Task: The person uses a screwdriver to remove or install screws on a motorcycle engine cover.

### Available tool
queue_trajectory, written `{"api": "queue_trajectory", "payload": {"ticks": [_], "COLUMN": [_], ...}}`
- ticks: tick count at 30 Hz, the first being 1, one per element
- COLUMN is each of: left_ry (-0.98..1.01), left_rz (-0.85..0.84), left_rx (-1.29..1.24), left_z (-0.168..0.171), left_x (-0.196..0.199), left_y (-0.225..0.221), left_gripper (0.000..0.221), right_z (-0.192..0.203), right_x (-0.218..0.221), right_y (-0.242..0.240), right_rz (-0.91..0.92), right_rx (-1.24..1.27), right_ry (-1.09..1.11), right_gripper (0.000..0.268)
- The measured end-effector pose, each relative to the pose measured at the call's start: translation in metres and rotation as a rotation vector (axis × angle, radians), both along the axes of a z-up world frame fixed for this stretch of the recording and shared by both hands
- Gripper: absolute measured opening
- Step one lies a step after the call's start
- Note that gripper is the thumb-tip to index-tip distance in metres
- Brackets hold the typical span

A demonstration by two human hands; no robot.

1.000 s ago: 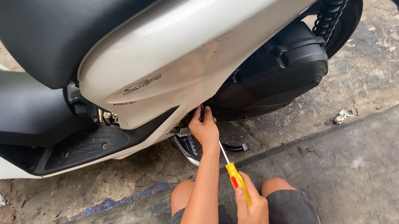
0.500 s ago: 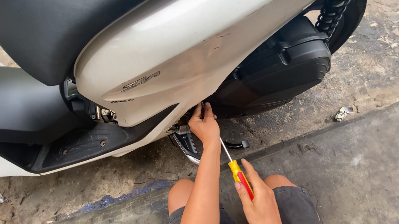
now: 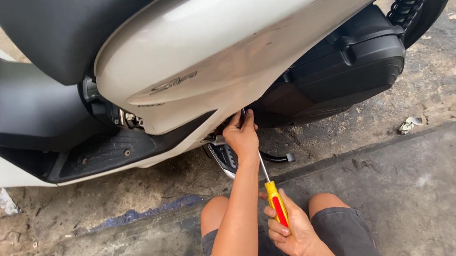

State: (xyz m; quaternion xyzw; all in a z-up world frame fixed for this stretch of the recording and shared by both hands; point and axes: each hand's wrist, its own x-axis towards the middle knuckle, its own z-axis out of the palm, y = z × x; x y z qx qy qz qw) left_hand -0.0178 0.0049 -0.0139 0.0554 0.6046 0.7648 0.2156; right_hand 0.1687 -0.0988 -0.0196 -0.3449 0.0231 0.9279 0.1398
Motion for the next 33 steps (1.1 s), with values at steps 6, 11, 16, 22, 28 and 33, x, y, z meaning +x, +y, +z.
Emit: {"api": "queue_trajectory", "payload": {"ticks": [6, 11, 16, 22, 28, 33], "left_ry": [0.003, 0.024, -0.059, -0.051, -0.476, -0.765], "left_rz": [0.038, 0.09, 0.026, -0.025, -0.193, -0.305], "left_rx": [0.012, 0.01, 0.087, 0.049, 0.056, 0.136], "left_z": [-0.001, 0.003, 0.001, 0.007, -0.032, -0.14], "left_x": [0.005, 0.007, -0.004, 0.003, 0.038, 0.077], "left_y": [0.009, 0.014, 0.011, -0.001, -0.043, -0.072], "left_gripper": [0.036, 0.02, 0.03, 0.042, 0.039, 0.068], "right_z": [0.051, 0.038, 0.038, 0.026, 0.036, -0.028], "right_x": [0.009, 0.001, -0.001, 0.01, 0.053, 0.131], "right_y": [-0.015, -0.01, 0.0, 0.001, 0.005, -0.005], "right_rz": [0.128, 0.126, -0.017, -0.001, 0.021, -0.05], "right_rx": [0.946, 1.296, 0.067, -0.006, 0.298, 0.648], "right_ry": [-0.73, -1.006, -0.196, -0.026, -0.212, -0.54], "right_gripper": [0.053, 0.046, 0.042, 0.04, 0.047, 0.04]}}
